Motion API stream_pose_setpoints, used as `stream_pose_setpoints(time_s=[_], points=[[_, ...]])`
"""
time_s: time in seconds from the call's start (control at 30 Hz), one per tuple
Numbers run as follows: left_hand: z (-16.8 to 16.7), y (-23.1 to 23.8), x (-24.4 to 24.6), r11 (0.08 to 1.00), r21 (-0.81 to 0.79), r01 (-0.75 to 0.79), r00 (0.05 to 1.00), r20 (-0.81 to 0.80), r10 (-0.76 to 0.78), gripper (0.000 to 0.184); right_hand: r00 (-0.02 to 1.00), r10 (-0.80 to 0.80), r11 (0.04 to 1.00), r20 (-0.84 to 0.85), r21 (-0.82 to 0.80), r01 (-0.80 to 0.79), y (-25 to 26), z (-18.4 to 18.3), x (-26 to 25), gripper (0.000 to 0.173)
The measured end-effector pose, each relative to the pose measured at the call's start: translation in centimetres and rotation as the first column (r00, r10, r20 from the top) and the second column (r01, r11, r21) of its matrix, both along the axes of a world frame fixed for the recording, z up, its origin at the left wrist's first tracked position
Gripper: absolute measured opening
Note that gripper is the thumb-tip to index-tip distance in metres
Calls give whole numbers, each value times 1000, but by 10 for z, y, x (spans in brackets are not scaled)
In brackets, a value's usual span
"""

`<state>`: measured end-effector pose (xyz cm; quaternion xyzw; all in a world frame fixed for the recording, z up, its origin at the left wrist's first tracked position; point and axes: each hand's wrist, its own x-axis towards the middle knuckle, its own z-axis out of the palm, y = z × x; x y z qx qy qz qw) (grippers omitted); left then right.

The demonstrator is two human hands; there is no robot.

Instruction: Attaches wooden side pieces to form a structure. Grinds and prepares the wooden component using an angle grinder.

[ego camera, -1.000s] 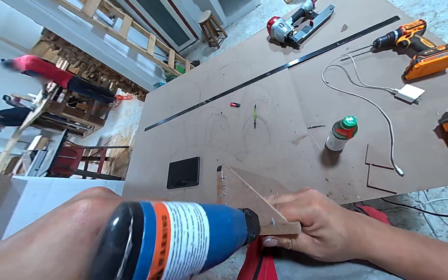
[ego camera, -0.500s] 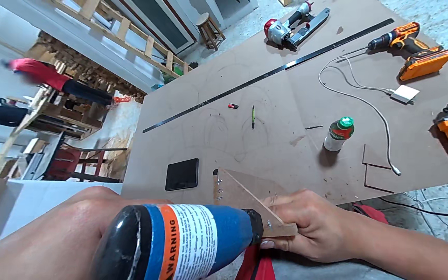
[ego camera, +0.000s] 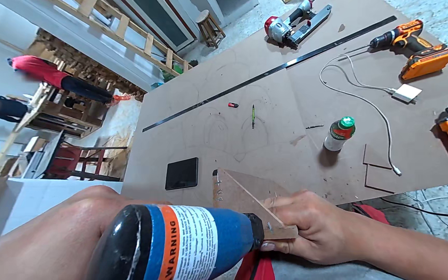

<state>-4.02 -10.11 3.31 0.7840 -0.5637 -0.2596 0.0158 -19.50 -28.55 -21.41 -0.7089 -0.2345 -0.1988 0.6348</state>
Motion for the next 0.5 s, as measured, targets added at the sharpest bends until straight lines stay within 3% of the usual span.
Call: stream_pose_setpoints(time_s=[0.5], points=[[2,-7,-1,1000,-11,15,998,-64,-16,29,1000,-8,1000,14,21,8,0,0,0,25]])
